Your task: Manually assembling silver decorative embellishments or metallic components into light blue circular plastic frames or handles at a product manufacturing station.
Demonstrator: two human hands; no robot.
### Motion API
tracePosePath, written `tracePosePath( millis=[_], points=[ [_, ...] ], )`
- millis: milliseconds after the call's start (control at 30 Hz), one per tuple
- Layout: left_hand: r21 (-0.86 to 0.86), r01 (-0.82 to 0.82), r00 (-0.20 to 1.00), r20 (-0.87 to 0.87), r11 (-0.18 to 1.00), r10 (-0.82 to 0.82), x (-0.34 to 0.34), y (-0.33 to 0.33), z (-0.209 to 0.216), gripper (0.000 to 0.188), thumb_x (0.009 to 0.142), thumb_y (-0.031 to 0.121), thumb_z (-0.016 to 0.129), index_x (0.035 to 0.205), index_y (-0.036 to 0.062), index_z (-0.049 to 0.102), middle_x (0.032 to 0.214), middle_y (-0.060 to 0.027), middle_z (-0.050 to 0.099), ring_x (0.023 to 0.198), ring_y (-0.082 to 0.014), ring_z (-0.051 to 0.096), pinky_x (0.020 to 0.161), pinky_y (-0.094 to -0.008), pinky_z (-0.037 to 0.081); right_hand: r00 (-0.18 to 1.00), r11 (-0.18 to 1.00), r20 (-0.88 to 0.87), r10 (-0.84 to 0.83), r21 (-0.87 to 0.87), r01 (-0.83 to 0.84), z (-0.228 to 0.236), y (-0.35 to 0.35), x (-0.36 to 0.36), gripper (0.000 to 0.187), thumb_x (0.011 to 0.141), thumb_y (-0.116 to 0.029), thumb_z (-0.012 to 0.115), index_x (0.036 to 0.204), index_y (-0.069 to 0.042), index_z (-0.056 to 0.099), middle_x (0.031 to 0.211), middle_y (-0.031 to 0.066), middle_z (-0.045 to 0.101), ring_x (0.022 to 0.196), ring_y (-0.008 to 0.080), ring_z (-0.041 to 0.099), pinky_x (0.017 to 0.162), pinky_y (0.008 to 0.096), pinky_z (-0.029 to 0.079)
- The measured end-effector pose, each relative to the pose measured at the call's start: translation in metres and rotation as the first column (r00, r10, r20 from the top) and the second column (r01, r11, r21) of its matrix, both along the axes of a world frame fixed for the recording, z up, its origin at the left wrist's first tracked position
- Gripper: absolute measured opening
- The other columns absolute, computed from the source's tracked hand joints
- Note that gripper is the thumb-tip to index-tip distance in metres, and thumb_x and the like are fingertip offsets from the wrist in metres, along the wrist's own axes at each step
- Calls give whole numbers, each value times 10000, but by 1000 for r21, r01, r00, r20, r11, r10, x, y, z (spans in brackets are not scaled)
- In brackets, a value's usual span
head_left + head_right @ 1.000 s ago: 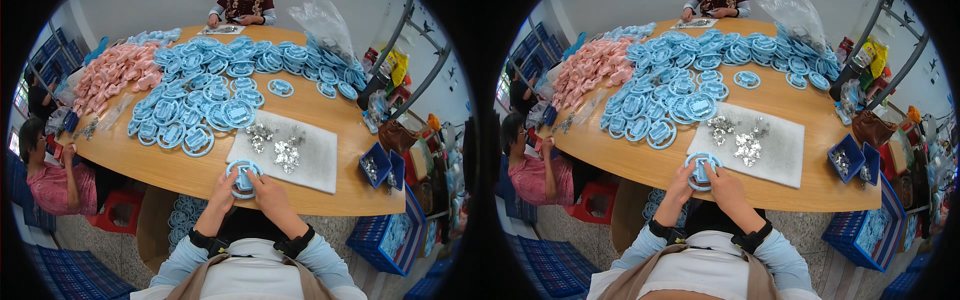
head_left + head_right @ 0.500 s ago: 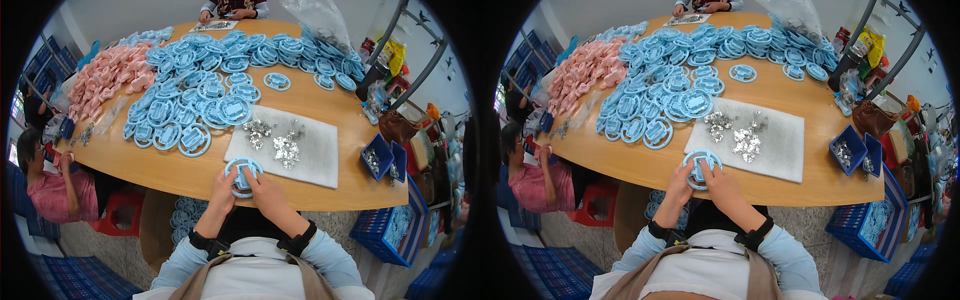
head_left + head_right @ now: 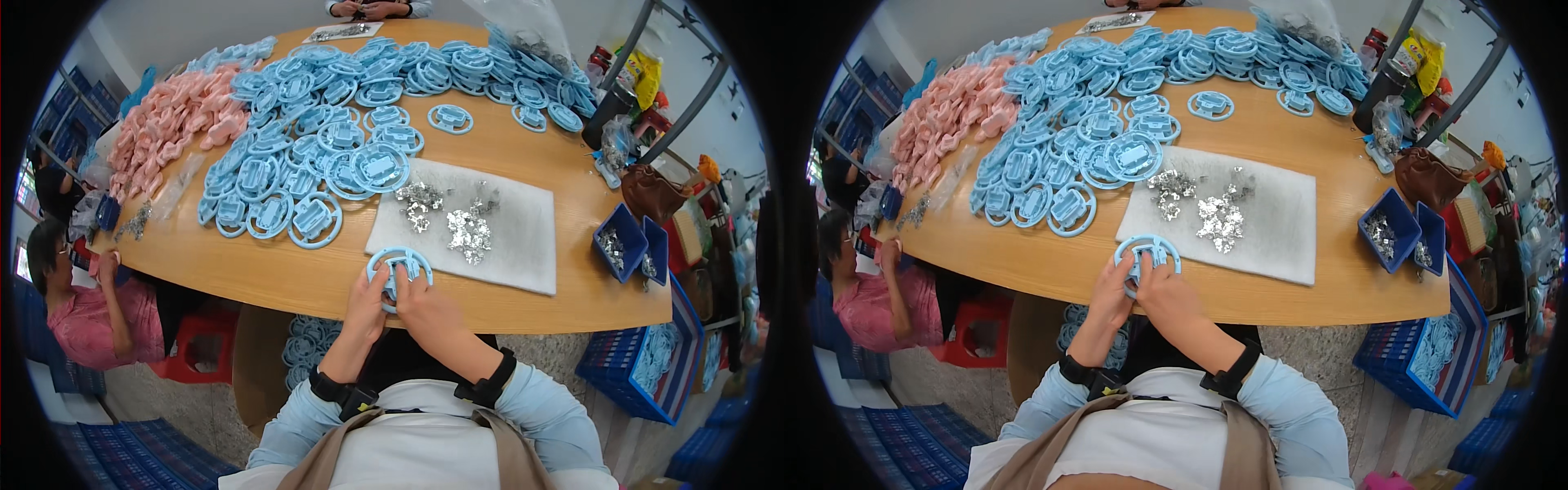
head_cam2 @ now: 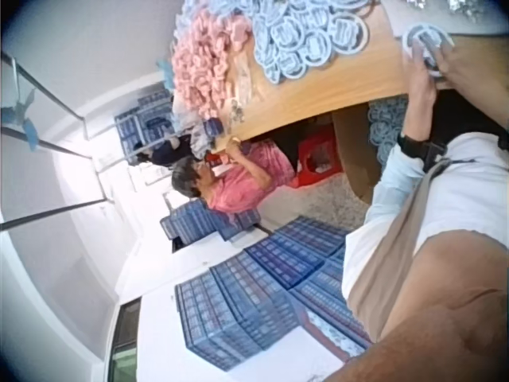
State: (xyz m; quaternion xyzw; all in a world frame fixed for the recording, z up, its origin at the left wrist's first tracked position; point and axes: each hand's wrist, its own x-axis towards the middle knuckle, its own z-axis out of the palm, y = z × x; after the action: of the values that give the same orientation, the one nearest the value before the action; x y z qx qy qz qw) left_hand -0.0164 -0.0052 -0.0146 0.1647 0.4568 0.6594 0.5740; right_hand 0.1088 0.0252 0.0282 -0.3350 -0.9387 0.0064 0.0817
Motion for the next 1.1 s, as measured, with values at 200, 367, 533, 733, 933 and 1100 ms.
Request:
tracePosePath(
  millis=[200, 367, 533, 733, 933, 1100],
  points=[
    [30, -51, 998, -36, 998, 52, 7, 2, 15, 243, 901, 200, 540, 1099, 61, 513, 952, -22, 581, 822, -92, 575, 653, -249, 503, 980, 995, -199, 15, -98, -35, 7, 13, 19, 436, 769, -73, 546, 1199, -32, 485, 859, 132, 542, 608, 283, 612, 486, 353, 491],
    [69, -77, 994, -69, 995, 81, 16, 2, 16, 255, 898, 169, 551, 1107, 33, 500, 967, -37, 579, 833, -98, 574, 689, -258, 502, 955, 987, -275, -115, -143, 78, 14, 9, 27, 422, 766, -46, 543, 1185, -81, 502, 919, 120, 521, 627, 299, 603, 507, 387, 490],
    [104, -159, 985, -45, 982, 165, 13, 3, 8, 266, 898, 165, 548, 1118, 24, 497, 973, -42, 580, 832, -103, 577, 698, -263, 504, 954, 980, -256, -155, -159, 117, 9, 0, 30, 431, 769, -72, 576, 1192, -71, 495, 995, 136, 518, 639, 308, 602, 526, 380, 494],
    [46, 61, 992, 107, 997, -66, 12, -2, 16, 289, 892, 195, 560, 1119, 22, 519, 994, -59, 606, 863, -134, 612, 732, -287, 529, 670, 715, -572, -474, -694, -87, -6, 33, 38, 313, 829, -86, 547, 1133, -14, 559, 900, 146, 620, 661, 234, 623, 621, 326, 484],
    [-50, 302, 947, 135, 952, -293, -9, -6, 23, 340, 867, 268, 595, 1096, 21, 543, 991, -66, 627, 886, -157, 626, 755, -327, 527, 627, 726, -657, -419, -657, -203, -3, 37, 41, 308, 852, -48, 540, 1153, 12, 555, 808, 39, 614, 666, 66, 526, 596, 214, 433],
    [-41, 162, 987, 22, 986, -161, -11, -4, 22, 276, 826, 205, 660, 1014, 14, 593, 932, -60, 640, 822, -129, 624, 698, -286, 521, 592, 666, -659, -464, -700, -257, -6, 33, 38, 304, 834, -46, 537, 1134, -2, 567, 780, 92, 624, 663, 137, 581, 609, 249, 456]
  ],
)
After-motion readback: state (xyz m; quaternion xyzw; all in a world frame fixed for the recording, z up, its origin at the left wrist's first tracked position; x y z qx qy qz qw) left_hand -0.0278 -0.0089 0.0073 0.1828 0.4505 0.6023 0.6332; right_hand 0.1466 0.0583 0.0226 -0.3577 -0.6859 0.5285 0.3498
